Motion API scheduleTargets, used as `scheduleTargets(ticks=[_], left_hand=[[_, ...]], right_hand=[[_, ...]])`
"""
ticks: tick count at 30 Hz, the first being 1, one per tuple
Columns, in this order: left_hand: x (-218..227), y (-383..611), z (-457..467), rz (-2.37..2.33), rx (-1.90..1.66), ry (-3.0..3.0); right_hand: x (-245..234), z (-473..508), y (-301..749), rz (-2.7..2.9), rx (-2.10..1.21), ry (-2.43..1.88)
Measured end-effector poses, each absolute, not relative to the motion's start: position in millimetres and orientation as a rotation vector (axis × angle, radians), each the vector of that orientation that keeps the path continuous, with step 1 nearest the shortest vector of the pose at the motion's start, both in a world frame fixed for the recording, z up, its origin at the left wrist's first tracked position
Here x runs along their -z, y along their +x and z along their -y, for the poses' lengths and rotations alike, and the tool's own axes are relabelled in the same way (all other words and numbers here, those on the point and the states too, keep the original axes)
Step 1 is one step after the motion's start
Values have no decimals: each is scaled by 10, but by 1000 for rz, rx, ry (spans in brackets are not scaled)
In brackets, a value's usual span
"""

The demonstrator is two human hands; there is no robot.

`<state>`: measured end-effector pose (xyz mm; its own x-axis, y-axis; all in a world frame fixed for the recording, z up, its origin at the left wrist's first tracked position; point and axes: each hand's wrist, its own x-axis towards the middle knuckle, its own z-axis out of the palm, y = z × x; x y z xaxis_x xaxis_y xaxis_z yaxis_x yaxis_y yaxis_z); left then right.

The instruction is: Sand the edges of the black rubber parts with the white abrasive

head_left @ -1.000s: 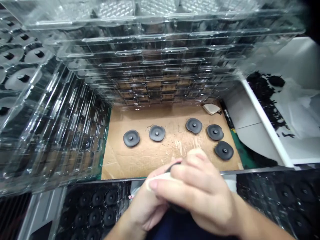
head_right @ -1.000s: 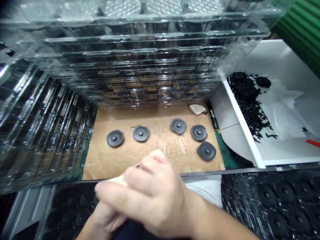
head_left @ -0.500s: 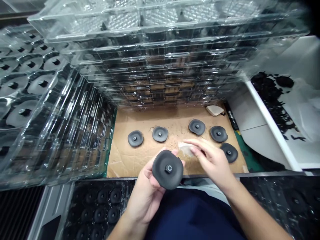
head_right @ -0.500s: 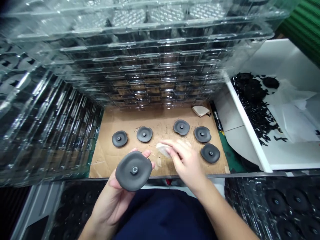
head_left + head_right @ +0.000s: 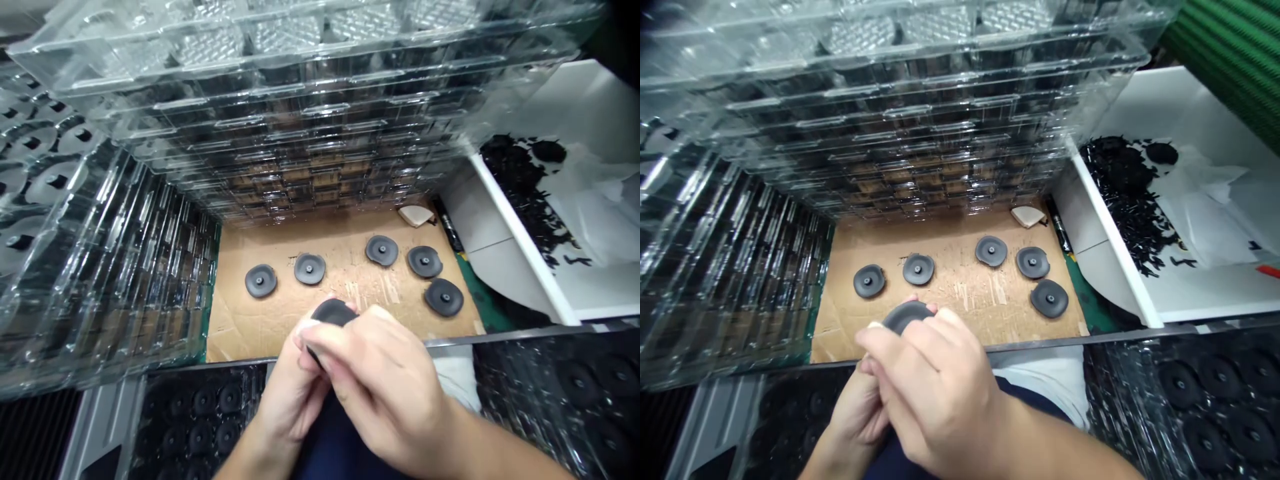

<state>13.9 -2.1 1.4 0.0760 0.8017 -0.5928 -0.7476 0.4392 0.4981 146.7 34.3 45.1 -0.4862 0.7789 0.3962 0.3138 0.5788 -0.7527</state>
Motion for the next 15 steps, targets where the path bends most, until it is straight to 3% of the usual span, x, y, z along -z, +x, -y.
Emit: scheduleTargets(ticks=[3,8,12,15], left_hand=[[15,114,31,-993,-1163,109],[-1,161,26,-914,-1136,157],[-5,144,7,-878,-1137,119],[20,120,-17,-832,-1166,116]], right_hand=[[-440,-377,1427,2144,-1050,-831],[-419,-403,1369,2026,-686,-947],[-428,-288,1515,2129,-881,-787],[-386,-249,1755,2153,-934,-933]])
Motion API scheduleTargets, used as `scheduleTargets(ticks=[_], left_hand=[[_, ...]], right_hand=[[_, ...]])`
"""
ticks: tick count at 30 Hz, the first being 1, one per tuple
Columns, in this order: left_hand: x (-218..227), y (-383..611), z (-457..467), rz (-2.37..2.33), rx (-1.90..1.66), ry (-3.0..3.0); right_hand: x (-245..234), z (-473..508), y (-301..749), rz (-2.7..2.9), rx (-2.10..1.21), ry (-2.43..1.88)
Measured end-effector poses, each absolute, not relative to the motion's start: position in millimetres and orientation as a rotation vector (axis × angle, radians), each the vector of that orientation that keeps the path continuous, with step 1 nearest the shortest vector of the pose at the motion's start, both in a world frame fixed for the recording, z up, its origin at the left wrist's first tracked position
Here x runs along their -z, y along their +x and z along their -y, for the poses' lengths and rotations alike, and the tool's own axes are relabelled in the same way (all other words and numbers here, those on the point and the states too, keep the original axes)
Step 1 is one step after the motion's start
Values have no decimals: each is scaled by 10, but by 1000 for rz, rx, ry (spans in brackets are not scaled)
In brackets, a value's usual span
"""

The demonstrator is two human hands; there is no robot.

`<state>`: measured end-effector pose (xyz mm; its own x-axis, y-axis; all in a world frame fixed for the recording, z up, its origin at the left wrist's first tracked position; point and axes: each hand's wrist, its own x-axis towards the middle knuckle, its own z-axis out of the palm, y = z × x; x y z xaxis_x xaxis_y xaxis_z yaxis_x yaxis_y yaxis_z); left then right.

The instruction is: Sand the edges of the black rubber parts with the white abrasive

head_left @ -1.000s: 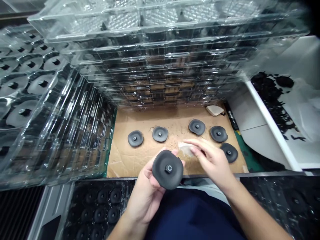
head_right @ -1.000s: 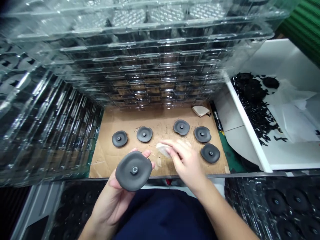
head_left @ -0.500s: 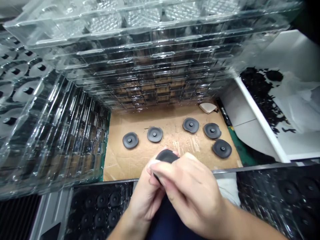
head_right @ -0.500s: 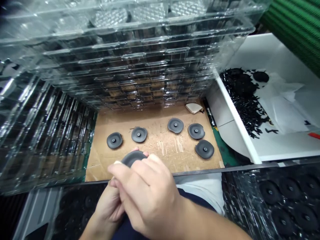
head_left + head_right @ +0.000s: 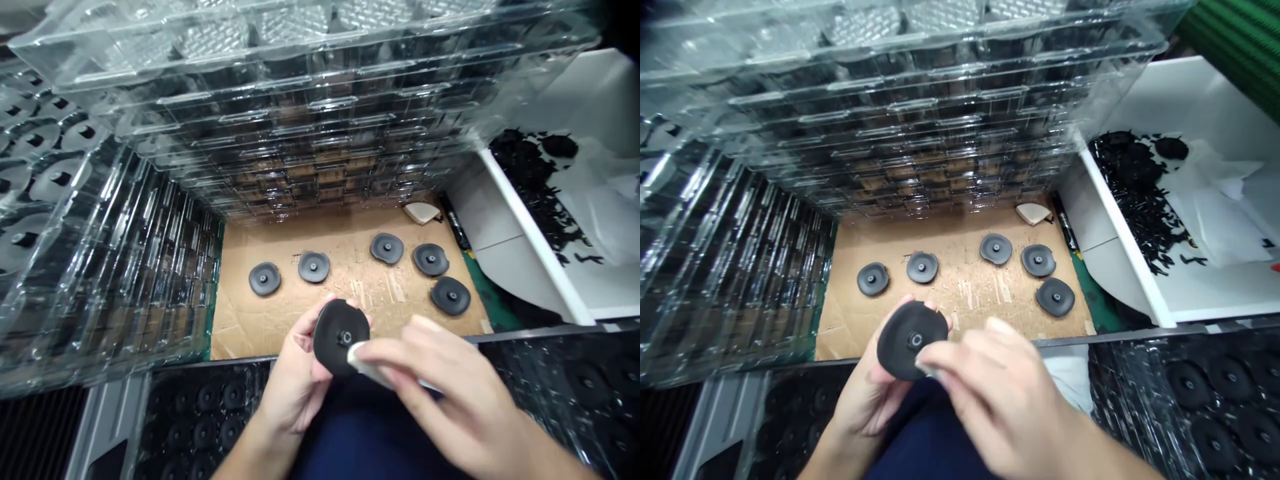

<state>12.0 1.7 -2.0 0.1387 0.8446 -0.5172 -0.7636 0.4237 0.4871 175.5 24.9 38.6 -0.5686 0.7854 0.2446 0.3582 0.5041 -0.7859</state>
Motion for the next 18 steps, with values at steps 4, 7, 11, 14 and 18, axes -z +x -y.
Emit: scheduleTargets(ticks=[4,7,11,14,18], left_hand=[[-7,137,-43,-740,-1218,75],[-46,161,-34,-635,-1215,41],[-15,170,8,-610,-1186,-13],[15,158,32,-563,-1148,-21],[-15,142,20,-498,-1090,-15]], right_hand=[[-125,-325,1951,1867,-878,-1331],[283,-435,1898,1758,-910,-1445],[793,-506,1718,1824,-939,-1451],[857,-462,1681,1796,-908,-1462],[647,-401,1750,1816,-934,-1369]])
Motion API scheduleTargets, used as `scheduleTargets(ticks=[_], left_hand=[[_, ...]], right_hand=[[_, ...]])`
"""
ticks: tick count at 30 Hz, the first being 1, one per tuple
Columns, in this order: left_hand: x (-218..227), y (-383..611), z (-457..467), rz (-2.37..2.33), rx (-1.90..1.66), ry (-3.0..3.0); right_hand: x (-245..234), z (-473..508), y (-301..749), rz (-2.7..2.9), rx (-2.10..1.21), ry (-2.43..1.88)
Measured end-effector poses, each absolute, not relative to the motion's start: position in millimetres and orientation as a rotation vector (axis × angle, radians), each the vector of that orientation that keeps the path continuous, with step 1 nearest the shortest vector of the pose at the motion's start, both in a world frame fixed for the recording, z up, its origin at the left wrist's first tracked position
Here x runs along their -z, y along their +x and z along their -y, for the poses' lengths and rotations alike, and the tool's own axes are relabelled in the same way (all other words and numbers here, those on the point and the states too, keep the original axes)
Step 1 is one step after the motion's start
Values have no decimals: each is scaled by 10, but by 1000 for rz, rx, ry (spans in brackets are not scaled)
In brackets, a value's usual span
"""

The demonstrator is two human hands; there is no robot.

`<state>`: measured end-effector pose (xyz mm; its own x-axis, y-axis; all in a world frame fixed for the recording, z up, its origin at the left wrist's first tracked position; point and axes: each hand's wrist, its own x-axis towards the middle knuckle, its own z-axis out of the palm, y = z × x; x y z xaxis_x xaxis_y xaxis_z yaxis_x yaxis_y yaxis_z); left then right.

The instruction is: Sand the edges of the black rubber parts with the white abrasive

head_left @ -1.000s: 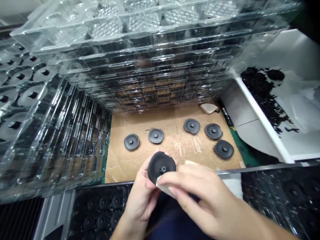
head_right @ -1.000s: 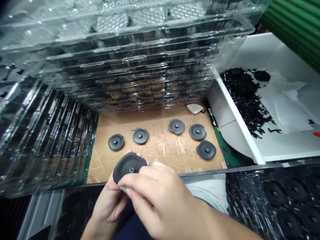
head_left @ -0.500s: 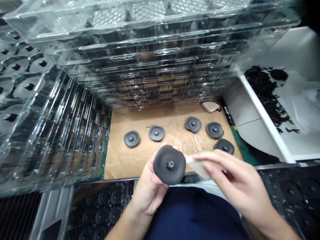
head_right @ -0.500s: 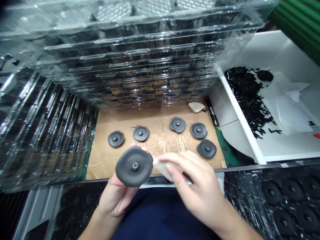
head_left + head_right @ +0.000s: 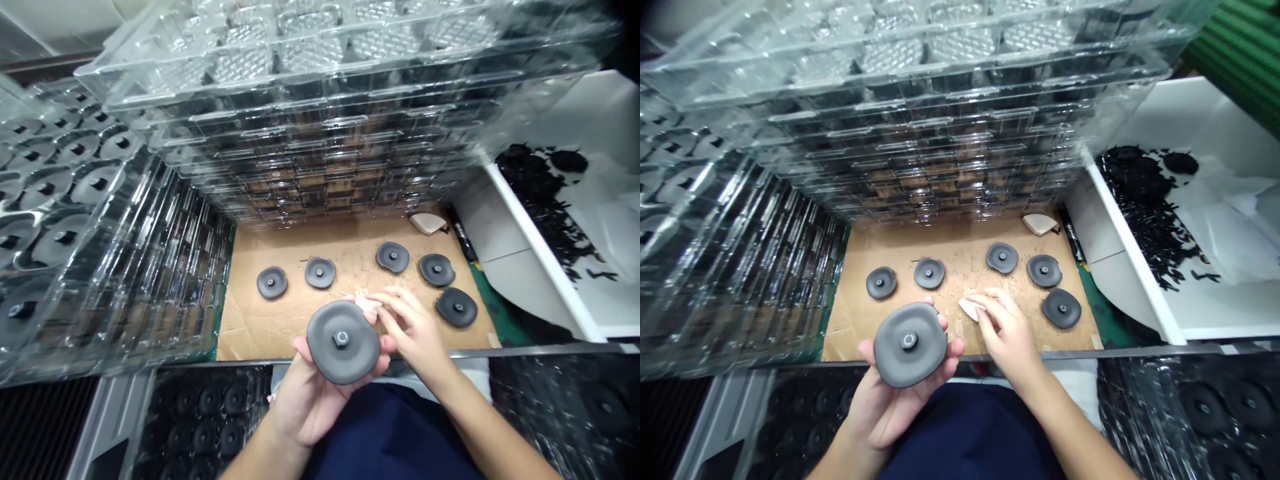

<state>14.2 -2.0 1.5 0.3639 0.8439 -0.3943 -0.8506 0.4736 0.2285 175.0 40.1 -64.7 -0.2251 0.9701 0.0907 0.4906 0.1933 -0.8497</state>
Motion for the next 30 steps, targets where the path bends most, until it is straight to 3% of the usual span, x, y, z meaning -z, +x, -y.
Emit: scheduleTargets(ticks=[5,8,13,22,30], left_hand=[[-65,137,9,-474,-1089,46],[-53,143,34,-698,-1172,200],[24,142,43,-1180,-1426,944],[184,136,3,-1182,-1380,1839],[252,108,58,-1254,-1268,1853]], right_hand=[[590,-342,1776,1834,-995,-1270],[658,-312,1759,1808,-1011,-1274],[621,-326,1783,1752,-1036,-1275],[339,-232,1913,1505,-1163,-1291],[106,-232,1911,1342,-1572,-1044]])
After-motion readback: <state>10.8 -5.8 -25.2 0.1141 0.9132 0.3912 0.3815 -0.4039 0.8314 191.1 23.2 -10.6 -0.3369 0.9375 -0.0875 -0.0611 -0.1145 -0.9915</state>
